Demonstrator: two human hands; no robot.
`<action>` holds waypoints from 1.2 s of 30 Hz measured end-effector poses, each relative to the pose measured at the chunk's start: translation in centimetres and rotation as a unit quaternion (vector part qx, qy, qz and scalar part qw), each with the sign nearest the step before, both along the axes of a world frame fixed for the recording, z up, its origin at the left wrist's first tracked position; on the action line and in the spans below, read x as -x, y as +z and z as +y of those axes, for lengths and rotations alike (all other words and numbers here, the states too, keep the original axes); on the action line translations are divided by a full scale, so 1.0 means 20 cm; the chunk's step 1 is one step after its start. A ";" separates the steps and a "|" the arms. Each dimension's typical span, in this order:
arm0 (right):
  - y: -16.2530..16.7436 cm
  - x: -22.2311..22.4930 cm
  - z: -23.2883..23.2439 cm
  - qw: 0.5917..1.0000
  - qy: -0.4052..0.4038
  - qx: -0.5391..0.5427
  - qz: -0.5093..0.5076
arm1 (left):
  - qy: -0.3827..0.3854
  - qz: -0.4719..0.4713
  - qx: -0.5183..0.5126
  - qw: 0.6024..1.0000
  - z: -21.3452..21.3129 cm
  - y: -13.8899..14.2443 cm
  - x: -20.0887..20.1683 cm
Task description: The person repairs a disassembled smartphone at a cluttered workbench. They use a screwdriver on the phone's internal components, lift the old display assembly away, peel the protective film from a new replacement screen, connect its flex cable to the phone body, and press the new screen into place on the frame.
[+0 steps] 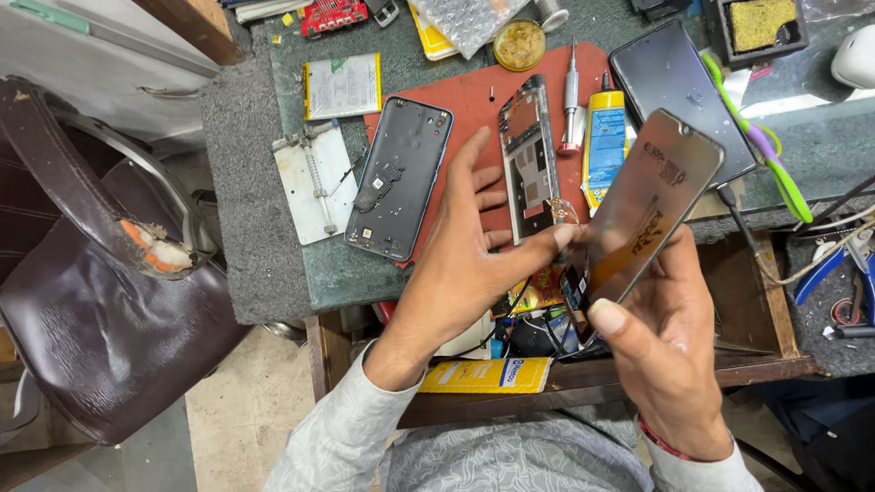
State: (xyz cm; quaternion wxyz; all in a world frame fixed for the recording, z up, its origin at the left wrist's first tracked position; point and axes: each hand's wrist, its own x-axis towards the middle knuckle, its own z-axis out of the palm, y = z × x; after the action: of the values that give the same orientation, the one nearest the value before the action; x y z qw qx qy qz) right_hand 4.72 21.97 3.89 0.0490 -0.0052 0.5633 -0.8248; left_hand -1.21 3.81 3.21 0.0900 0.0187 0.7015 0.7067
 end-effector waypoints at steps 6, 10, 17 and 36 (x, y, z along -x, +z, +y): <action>-0.01 0.02 0.03 0.998 0.033 0.043 -0.012 | -0.029 -0.057 -0.058 0.996 -0.08 0.04 0.00; 0.00 0.01 0.06 0.993 0.054 0.091 -0.058 | -0.113 -0.140 -0.250 0.951 -0.15 0.09 -0.02; 0.03 -0.02 0.05 0.988 0.073 0.129 -0.050 | -0.166 -0.126 -0.260 0.943 -0.20 0.12 -0.09; 0.03 -0.16 -0.02 0.986 0.051 -0.157 0.008 | -0.098 -0.034 -0.325 0.940 -0.25 -0.03 -0.26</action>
State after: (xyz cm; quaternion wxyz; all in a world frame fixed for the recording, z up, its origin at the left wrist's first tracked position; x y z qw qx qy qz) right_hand 7.85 21.47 4.59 0.0866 -0.0323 0.6848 -0.7228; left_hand 3.91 -1.19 2.63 0.1713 0.0918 0.4246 0.8843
